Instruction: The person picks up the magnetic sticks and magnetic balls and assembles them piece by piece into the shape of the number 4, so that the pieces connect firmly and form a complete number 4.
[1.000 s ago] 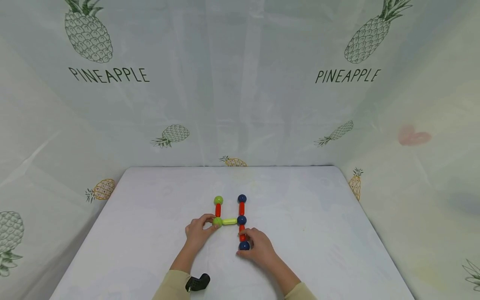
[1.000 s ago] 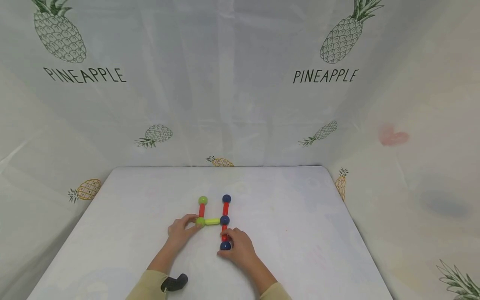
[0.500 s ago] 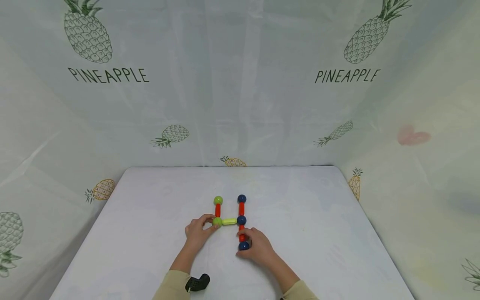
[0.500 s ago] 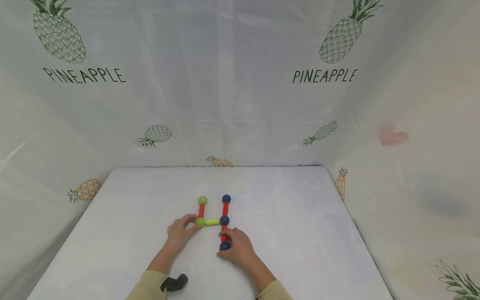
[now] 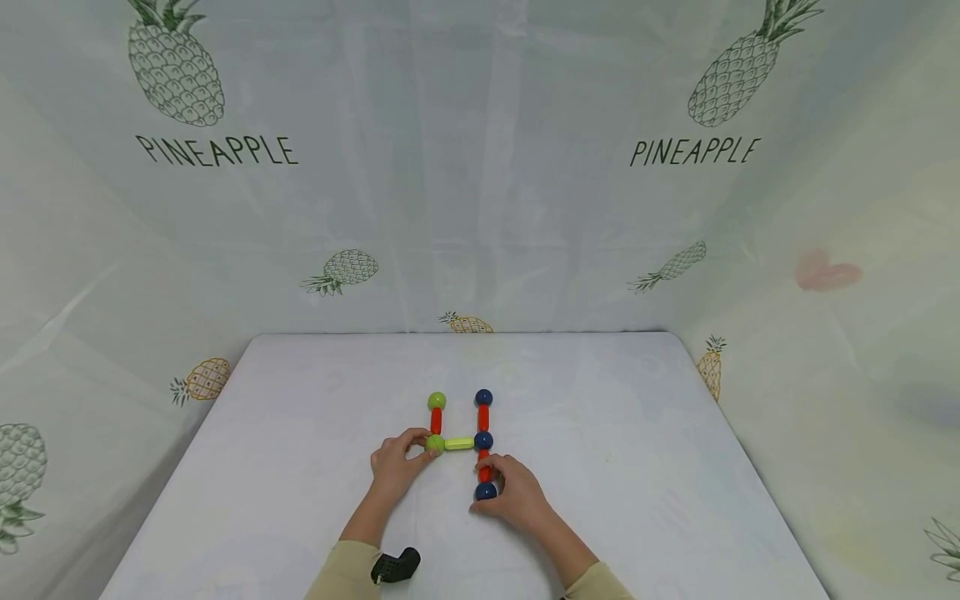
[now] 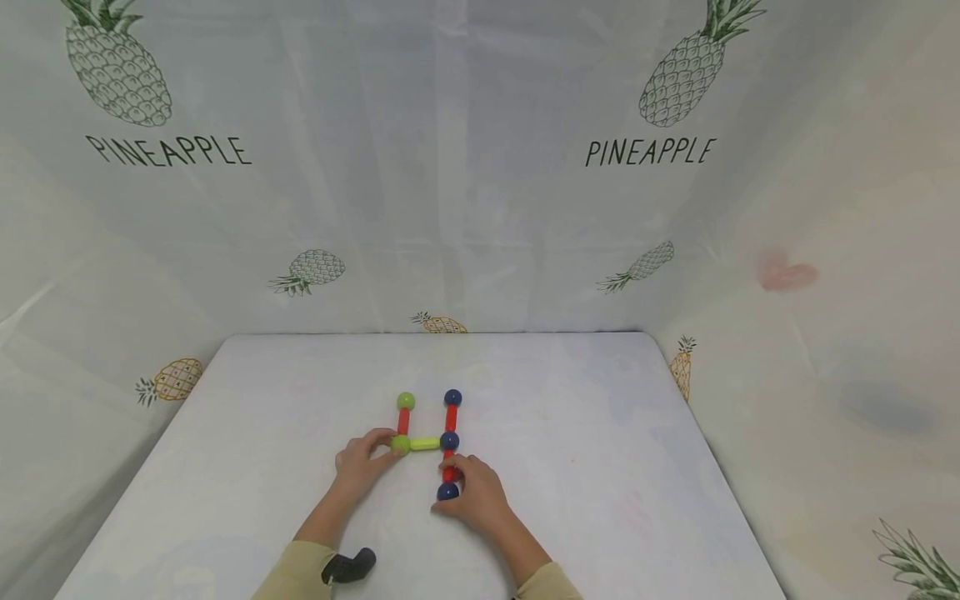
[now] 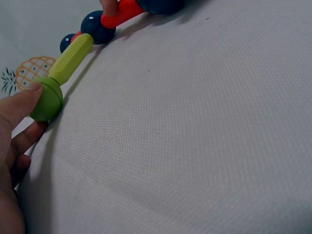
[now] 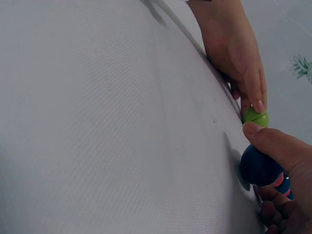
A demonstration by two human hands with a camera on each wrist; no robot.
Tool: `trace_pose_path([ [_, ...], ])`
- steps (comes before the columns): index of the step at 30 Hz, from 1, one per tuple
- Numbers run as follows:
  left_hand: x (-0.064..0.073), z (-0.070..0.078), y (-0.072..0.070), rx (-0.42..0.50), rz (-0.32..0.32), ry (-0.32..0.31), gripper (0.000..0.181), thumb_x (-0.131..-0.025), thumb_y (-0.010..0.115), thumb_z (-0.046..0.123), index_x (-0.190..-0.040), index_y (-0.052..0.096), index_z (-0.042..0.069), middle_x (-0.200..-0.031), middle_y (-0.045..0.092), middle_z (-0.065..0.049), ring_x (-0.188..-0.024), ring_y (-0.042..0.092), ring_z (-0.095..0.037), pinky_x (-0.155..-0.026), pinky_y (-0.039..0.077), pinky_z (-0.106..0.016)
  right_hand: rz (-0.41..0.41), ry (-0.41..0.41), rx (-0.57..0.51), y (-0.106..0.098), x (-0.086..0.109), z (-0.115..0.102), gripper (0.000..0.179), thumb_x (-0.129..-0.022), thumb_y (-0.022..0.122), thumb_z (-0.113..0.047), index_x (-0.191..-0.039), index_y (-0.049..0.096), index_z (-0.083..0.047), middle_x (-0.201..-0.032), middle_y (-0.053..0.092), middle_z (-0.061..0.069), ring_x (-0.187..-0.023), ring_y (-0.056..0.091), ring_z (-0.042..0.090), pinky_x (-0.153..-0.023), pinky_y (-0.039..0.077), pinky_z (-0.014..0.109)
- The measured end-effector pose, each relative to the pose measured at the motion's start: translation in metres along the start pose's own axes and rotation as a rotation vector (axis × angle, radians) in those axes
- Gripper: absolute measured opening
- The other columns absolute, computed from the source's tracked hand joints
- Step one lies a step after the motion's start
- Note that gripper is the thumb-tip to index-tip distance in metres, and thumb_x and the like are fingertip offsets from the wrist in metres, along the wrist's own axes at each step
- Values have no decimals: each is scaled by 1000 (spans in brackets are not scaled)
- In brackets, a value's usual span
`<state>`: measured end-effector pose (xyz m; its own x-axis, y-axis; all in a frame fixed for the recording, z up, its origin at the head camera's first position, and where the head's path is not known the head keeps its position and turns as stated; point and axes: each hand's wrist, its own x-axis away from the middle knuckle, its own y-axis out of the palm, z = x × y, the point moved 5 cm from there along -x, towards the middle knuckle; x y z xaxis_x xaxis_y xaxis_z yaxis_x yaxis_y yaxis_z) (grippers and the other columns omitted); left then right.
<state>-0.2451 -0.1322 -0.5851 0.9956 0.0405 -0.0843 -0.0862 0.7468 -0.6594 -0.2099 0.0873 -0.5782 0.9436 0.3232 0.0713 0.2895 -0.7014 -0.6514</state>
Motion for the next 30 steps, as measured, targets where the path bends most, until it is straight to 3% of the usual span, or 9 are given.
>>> trace_pose_path([
  [21,0,3,-1,-4,0,-9,30,-83,78,26,-110,68,18,-96,68,7,-98,53,-24,-91,27,-52,-16,-12,2,-3,0,0,53,-67,90,-31,-111,63,-19,-92,51,-5,-83,47,16,-67,41,28],
  [30,2,3,-1,-8,4,-7,30,-84,78,28,-111,68,18,-96,69,6,-98,53,-25,-91,27,-53,-21,-11,-94,-16,-8,2,49,-73,87,-27,-114,62,-17,-95,50,1,-83,48,18,-65,45,27],
])
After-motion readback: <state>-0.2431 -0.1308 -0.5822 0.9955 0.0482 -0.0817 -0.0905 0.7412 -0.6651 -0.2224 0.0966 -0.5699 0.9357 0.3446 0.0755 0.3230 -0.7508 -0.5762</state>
